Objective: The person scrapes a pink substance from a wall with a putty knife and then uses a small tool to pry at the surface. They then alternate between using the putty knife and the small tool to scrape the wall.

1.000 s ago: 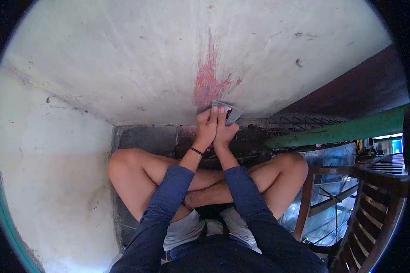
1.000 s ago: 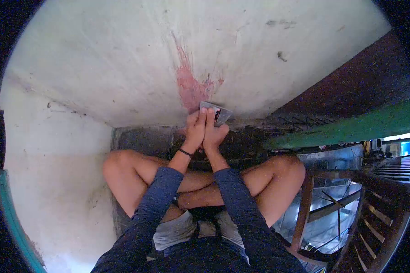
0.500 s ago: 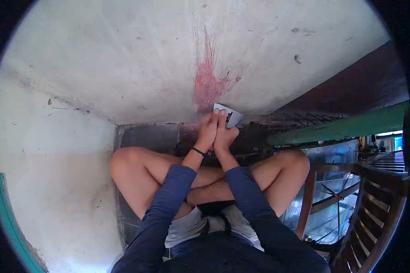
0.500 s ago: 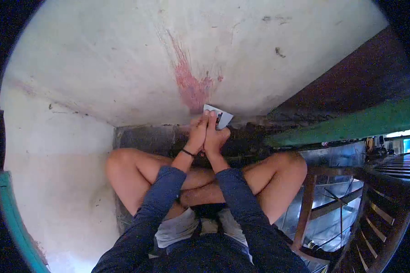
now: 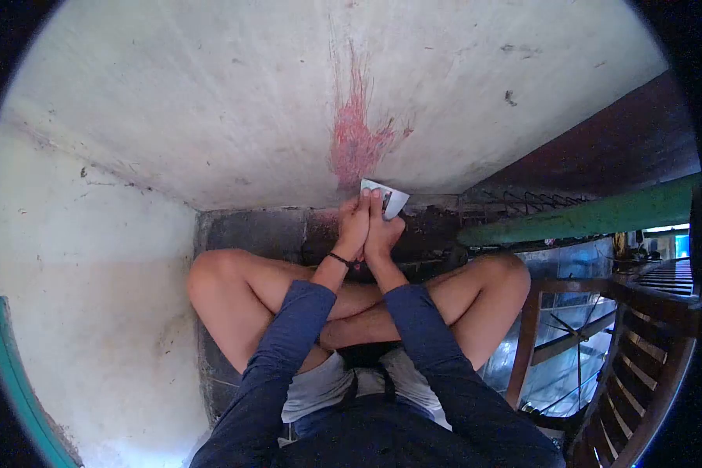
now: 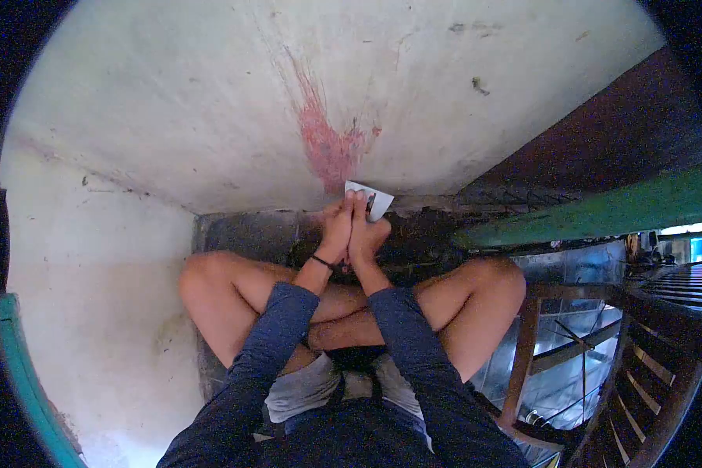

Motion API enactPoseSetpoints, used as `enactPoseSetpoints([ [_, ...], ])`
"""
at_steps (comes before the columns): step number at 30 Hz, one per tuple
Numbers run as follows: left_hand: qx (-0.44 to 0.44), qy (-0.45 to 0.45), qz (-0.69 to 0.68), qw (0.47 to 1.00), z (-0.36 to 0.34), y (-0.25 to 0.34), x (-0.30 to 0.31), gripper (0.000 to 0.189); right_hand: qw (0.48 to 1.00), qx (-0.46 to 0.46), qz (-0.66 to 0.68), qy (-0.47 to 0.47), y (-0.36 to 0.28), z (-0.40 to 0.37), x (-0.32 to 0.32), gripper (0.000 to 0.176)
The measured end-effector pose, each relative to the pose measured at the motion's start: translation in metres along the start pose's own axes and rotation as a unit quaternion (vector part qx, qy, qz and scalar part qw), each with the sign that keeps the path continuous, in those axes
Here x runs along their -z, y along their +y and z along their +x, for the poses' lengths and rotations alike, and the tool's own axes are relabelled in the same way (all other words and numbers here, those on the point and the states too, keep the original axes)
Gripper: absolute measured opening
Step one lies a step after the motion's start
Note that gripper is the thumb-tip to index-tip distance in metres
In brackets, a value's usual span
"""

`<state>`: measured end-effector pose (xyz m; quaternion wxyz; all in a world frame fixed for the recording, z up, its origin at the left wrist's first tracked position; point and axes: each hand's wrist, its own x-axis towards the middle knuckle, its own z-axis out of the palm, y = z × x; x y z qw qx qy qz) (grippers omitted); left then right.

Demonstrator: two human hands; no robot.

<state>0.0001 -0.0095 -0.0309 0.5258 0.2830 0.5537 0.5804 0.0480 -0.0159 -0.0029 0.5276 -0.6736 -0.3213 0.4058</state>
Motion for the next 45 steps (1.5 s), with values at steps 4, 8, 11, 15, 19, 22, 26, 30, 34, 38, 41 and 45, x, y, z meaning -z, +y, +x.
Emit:
enactPoseSetpoints([
  [4,0.003,-0.013,0.052,0.999,0.001,-0.002,0.006,0.043,1.0,-0.005,-0.011,0.007,0.003,-0.001,0.002,0.048],
  [8,-0.001,-0.023,0.073,0.997,0.01,-0.01,0.01,0.044,1.0,-0.023,-0.012,-0.004,0.001,0.0,-0.001,0.048],
  [11,0.038,-0.014,0.09,0.995,0.001,0.012,0.007,0.044,1.0,0.001,0.023,0.004,0.008,0.001,-0.004,0.049],
  [15,0.0,-0.017,0.036,0.999,-0.001,0.009,0.004,0.044,0.999,0.001,0.036,-0.016,0.0,-0.001,0.001,0.044],
  [19,-0.064,-0.046,0.046,0.996,-0.003,0.026,0.001,0.043,0.997,0.066,0.026,0.001,-0.013,-0.002,0.0,0.045],
  [22,-0.158,-0.067,0.055,0.984,0.009,0.054,-0.01,0.043,0.995,0.098,0.021,-0.008,-0.031,0.016,-0.004,0.046],
  [26,-0.132,-0.033,0.077,0.988,-0.002,0.037,-0.006,0.043,0.991,0.123,0.026,0.039,0.005,0.017,-0.01,0.047],
  [30,-0.084,-0.054,0.068,0.993,0.011,0.004,0.003,0.045,0.997,0.065,0.036,0.009,0.004,0.012,-0.003,0.046],
  [34,-0.106,-0.072,0.03,0.991,0.011,0.021,-0.002,0.045,0.998,0.062,0.027,0.008,-0.001,0.016,-0.006,0.043],
  [38,-0.058,-0.017,0.017,0.998,0.003,0.008,-0.001,0.042,0.999,0.018,-0.045,0.01,-0.01,0.002,0.001,0.041],
  [41,-0.116,-0.05,0.008,0.992,0.011,0.027,-0.003,0.043,0.991,0.098,0.088,-0.013,-0.028,0.007,-0.008,0.04],
  [45,-0.073,-0.009,0.062,0.995,0.002,0.016,0.006,0.046,0.998,0.06,0.024,-0.003,0.004,0.01,-0.011,0.04],
])
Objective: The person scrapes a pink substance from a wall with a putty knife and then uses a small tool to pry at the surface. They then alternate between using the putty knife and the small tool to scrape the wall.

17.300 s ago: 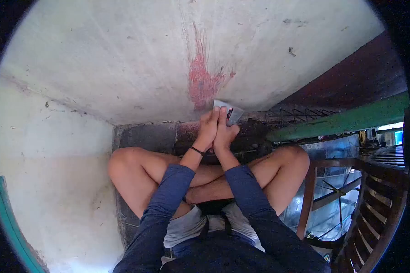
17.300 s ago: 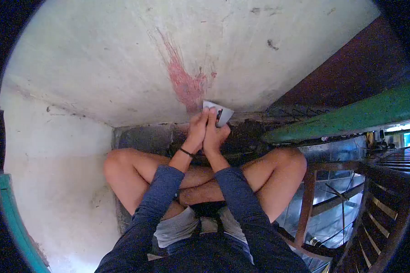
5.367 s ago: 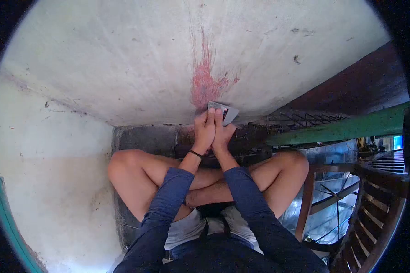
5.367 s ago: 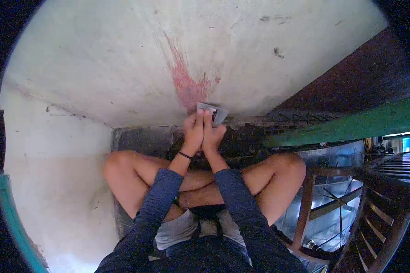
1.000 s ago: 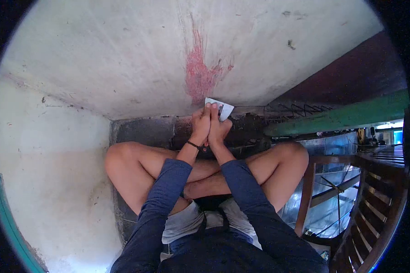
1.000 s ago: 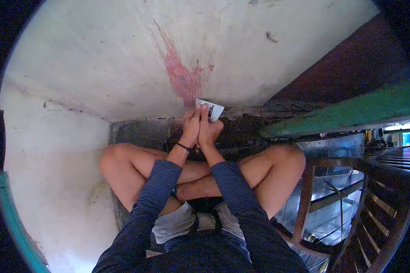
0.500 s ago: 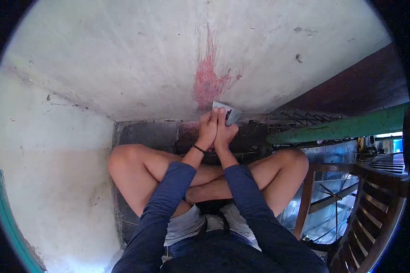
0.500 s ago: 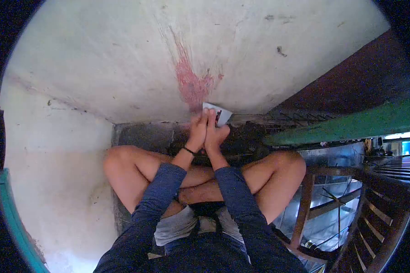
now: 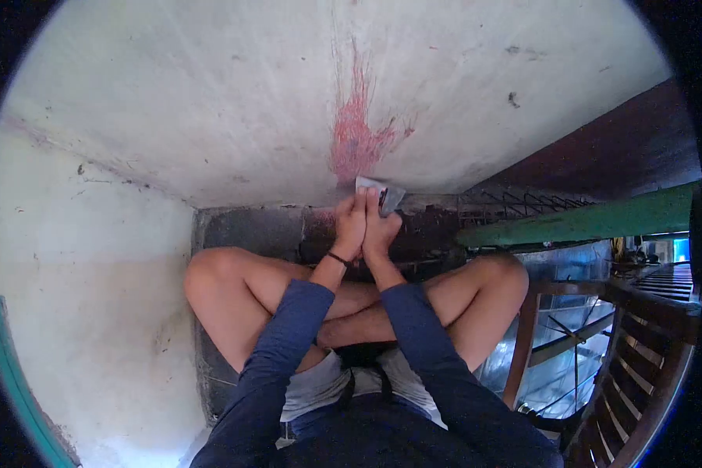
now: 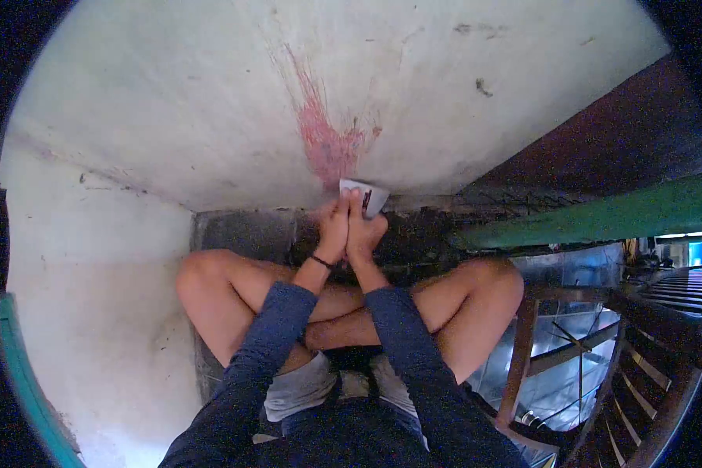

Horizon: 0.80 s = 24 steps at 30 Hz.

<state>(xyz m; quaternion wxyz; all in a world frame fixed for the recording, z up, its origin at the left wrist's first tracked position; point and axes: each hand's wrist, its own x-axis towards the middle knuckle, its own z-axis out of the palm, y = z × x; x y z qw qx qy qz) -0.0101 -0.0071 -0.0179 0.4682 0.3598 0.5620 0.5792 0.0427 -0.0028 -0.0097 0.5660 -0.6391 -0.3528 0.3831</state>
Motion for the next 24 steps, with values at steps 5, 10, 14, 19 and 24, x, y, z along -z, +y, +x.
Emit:
enactPoseSetpoints([
  [5,-0.023,-0.044,-0.005,0.999,0.008,0.03,-0.002,0.048,0.998,0.024,0.05,-0.016,-0.004,0.009,-0.001,0.044],
  [10,-0.02,0.01,0.05,0.998,0.0,-0.002,-0.001,0.044,0.999,-0.037,-0.015,0.016,0.016,0.0,0.003,0.051],
  [14,-0.065,-0.026,0.06,0.996,0.008,0.026,-0.004,0.043,0.999,-0.036,0.039,-0.01,0.011,0.017,0.0,0.058],
  [19,-0.017,0.03,0.079,0.996,-0.008,0.006,-0.004,0.044,0.987,-0.138,-0.085,-0.013,0.002,0.0,0.011,0.054],
  [24,-0.049,0.001,0.071,0.996,-0.002,0.003,-0.003,0.046,0.998,-0.045,0.025,-0.023,-0.003,0.001,0.013,0.05],
])
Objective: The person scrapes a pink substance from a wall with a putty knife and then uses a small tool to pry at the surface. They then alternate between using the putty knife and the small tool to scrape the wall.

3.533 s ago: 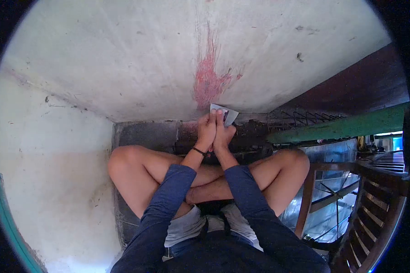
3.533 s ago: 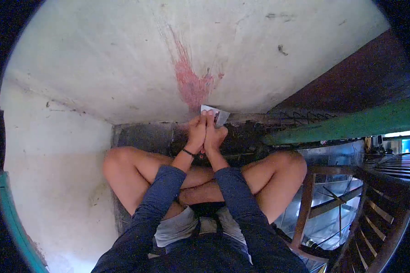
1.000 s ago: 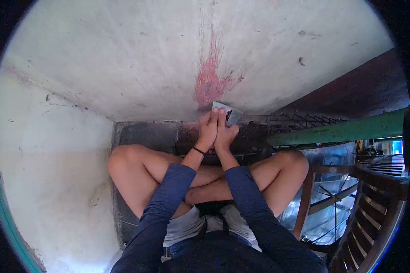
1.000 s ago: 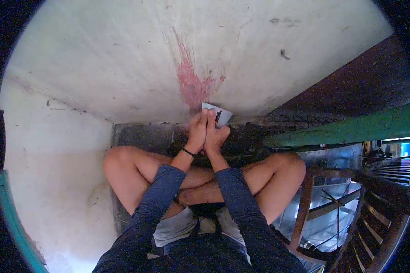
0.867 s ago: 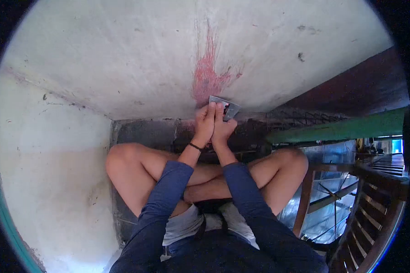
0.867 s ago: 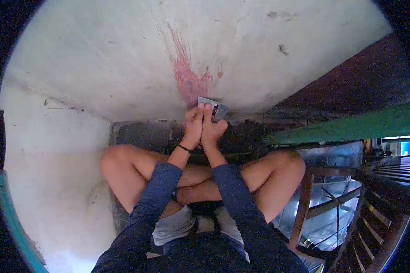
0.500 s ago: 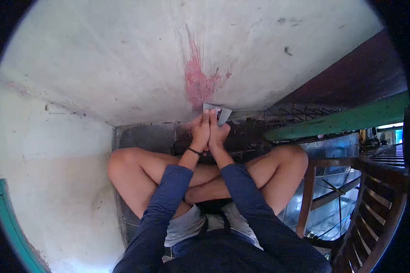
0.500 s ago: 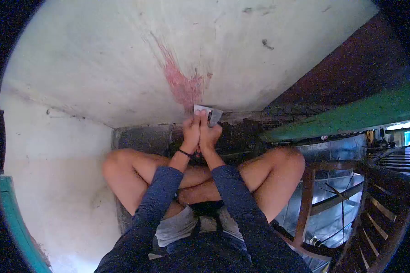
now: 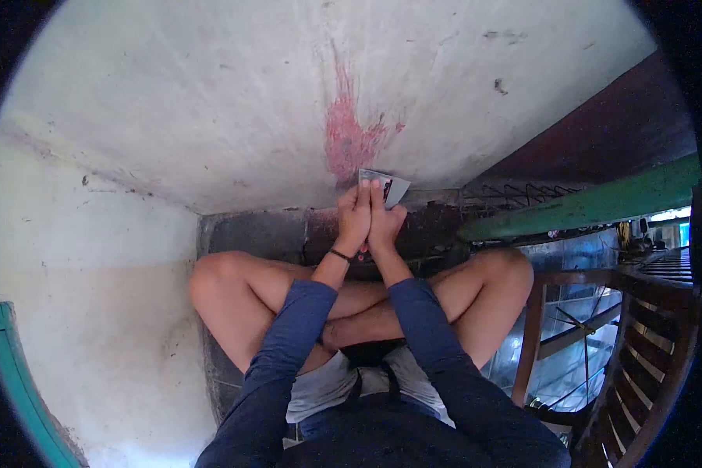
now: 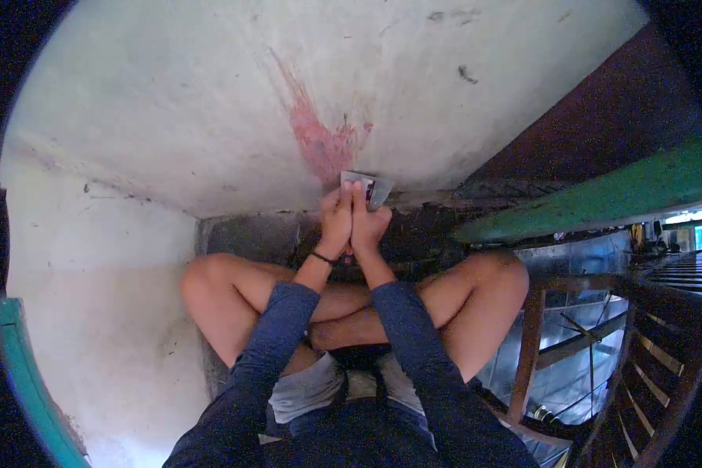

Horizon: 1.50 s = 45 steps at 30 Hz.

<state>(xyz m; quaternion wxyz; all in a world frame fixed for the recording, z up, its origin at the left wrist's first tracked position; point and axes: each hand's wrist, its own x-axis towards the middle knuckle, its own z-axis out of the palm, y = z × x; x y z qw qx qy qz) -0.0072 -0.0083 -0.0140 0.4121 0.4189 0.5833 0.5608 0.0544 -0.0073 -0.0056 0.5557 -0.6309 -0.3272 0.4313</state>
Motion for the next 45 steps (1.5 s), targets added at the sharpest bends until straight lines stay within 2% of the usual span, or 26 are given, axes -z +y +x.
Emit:
enactPoseSetpoints([
  [4,-0.003,0.004,-0.019,1.0,0.004,0.006,-0.002,0.046,0.998,-0.009,-0.063,0.025,0.003,0.003,-0.003,0.044],
  [8,0.005,-0.009,-0.069,0.998,0.006,0.023,-0.003,0.046,1.0,0.019,-0.021,0.01,-0.01,-0.001,-0.002,0.047],
  [11,0.052,-0.011,-0.009,0.999,-0.004,0.003,0.001,0.047,0.999,0.019,-0.04,0.027,0.0,-0.002,-0.005,0.05],
  [14,0.102,-0.022,-0.023,0.994,0.001,0.004,0.001,0.045,0.998,0.034,-0.038,0.031,-0.009,-0.003,-0.005,0.052],
  [16,0.051,-0.028,-0.045,0.997,0.01,0.007,0.002,0.045,0.998,0.041,-0.032,0.024,-0.027,-0.008,-0.007,0.053],
  [17,0.029,-0.031,-0.051,0.998,0.008,0.007,0.004,0.045,0.997,0.033,-0.062,0.021,-0.01,-0.001,-0.006,0.054],
  [20,0.091,-0.018,-0.134,0.987,0.005,-0.036,0.0,0.044,0.997,-0.007,-0.07,0.034,-0.003,-0.007,-0.005,0.055],
  [24,0.037,-0.028,-0.092,0.995,0.012,0.01,0.0,0.042,0.998,0.06,-0.022,0.024,-0.012,0.0,-0.008,0.054],
  [26,0.028,-0.027,-0.069,0.997,0.007,0.023,0.004,0.043,0.998,0.044,-0.037,0.032,0.001,0.002,-0.007,0.053],
  [29,0.095,0.016,-0.135,0.986,-0.004,-0.009,-0.006,0.043,0.998,0.016,-0.049,0.032,-0.004,-0.008,-0.005,0.053],
  [30,0.088,0.001,-0.133,0.987,-0.003,-0.004,-0.004,0.043,0.998,0.007,-0.055,0.031,-0.008,-0.01,-0.002,0.053],
  [33,0.06,-0.039,-0.127,0.989,0.007,0.011,-0.003,0.044,0.997,0.066,-0.025,0.029,-0.015,-0.003,-0.007,0.053],
  [35,0.048,-0.049,-0.1,0.993,0.001,0.02,0.002,0.045,0.998,-0.001,-0.057,0.019,0.0,-0.004,-0.001,0.051],
  [37,0.097,-0.031,-0.118,0.988,-0.002,-0.003,-0.001,0.046,0.994,-0.059,-0.094,0.012,0.001,-0.008,0.001,0.051],
  [38,0.119,-0.022,-0.129,0.984,-0.002,-0.016,-0.003,0.047,0.996,-0.052,-0.069,0.007,-0.001,-0.01,0.0,0.051],
  [41,0.15,-0.032,-0.085,0.985,-0.002,-0.005,0.0,0.049,0.998,-0.055,-0.005,0.004,-0.009,-0.012,-0.001,0.052],
  [45,0.127,-0.028,-0.014,0.991,-0.003,-0.002,0.004,0.05,0.998,-0.049,-0.046,0.011,0.011,-0.004,0.001,0.055],
])
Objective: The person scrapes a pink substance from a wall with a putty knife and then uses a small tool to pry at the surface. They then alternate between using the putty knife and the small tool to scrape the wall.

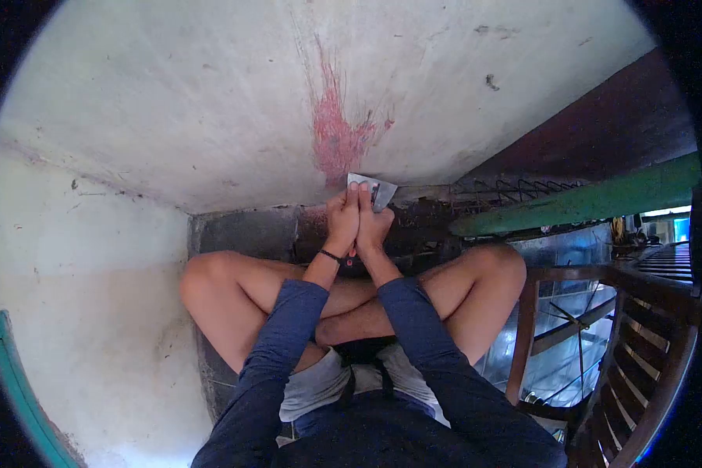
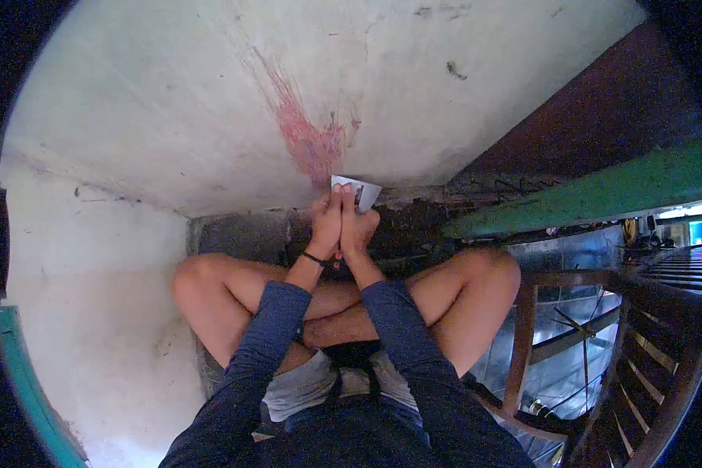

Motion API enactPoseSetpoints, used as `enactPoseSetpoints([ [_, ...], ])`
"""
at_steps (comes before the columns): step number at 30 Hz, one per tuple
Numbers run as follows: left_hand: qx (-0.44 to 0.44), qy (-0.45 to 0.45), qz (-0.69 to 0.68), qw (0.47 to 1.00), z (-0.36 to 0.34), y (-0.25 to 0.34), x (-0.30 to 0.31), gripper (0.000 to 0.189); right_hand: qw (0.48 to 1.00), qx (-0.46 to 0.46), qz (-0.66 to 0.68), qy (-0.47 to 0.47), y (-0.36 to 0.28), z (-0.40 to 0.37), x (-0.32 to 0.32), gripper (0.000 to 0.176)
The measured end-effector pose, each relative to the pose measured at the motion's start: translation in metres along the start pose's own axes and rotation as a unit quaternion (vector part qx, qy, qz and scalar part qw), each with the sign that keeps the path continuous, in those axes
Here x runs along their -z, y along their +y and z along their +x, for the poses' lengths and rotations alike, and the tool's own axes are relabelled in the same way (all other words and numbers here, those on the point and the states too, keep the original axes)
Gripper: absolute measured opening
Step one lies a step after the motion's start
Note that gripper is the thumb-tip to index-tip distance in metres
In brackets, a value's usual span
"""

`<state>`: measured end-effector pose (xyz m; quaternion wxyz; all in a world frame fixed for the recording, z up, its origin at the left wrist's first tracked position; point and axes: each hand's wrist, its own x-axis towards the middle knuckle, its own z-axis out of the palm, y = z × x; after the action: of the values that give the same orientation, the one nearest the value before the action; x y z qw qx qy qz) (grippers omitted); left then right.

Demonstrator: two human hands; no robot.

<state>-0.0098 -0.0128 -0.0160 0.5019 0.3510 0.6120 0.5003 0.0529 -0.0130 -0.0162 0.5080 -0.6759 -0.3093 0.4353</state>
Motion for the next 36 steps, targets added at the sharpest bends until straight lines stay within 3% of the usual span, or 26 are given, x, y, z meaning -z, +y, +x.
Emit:
enactPoseSetpoints([
  [2,-0.037,0.011,-0.006,0.999,0.011,-0.02,-0.004,0.05,1.0,0.0,-0.017,0.023,0.011,0.008,-0.003,0.057],
  [8,-0.115,0.033,-0.012,0.993,0.007,-0.005,-0.007,0.048,1.0,0.001,0.019,-0.006,0.004,0.012,-0.001,0.055],
  [11,-0.163,0.003,-0.04,0.986,0.011,0.029,-0.006,0.047,0.989,0.113,0.091,-0.034,-0.023,0.014,-0.007,0.053],
  [17,-0.089,0.027,-0.024,0.995,0.009,-0.02,-0.005,0.047,0.999,0.045,0.014,0.005,0.011,0.007,-0.005,0.049],
  [18,-0.104,0.058,-0.007,0.993,0.012,-0.022,-0.009,0.047,0.997,0.073,0.023,0.018,0.013,0.01,-0.006,0.05],
  [21,-0.138,0.002,-0.048,0.989,0.007,0.026,-0.006,0.05,0.995,0.084,0.052,-0.027,-0.02,0.011,-0.004,0.053],
  [24,-0.083,0.006,0.048,0.995,0.008,-0.003,0.0,0.049,0.999,0.035,0.016,-0.012,0.007,0.013,-0.003,0.052],
  [27,-0.078,0.02,0.035,0.996,0.0,-0.003,-0.001,0.049,0.999,-0.014,-0.031,-0.003,-0.003,0.0,0.003,0.051],
  [29,-0.211,0.033,0.0,0.977,0.007,0.007,-0.004,0.047,0.993,0.108,0.03,0.038,-0.004,0.003,-0.009,0.055],
  [30,-0.205,0.016,0.01,0.978,0.012,0.024,-0.003,0.047,0.983,0.171,0.051,0.042,-0.01,0.012,-0.015,0.057],
  [31,-0.185,0.001,0.024,0.982,0.007,0.032,0.002,0.047,0.993,0.114,-0.021,0.036,-0.006,0.012,-0.014,0.053],
  [33,-0.122,0.011,0.051,0.991,0.005,0.019,0.001,0.046,0.997,0.071,-0.033,0.019,-0.001,0.008,-0.008,0.048],
  [34,-0.102,0.006,0.023,0.994,0.002,0.008,-0.006,0.046,0.996,0.09,0.028,0.006,-0.002,0.005,-0.003,0.046],
  [36,-0.064,0.005,-0.031,0.997,0.006,-0.003,-0.009,0.046,0.998,0.058,-0.025,0.017,-0.009,0.008,0.001,0.045],
])
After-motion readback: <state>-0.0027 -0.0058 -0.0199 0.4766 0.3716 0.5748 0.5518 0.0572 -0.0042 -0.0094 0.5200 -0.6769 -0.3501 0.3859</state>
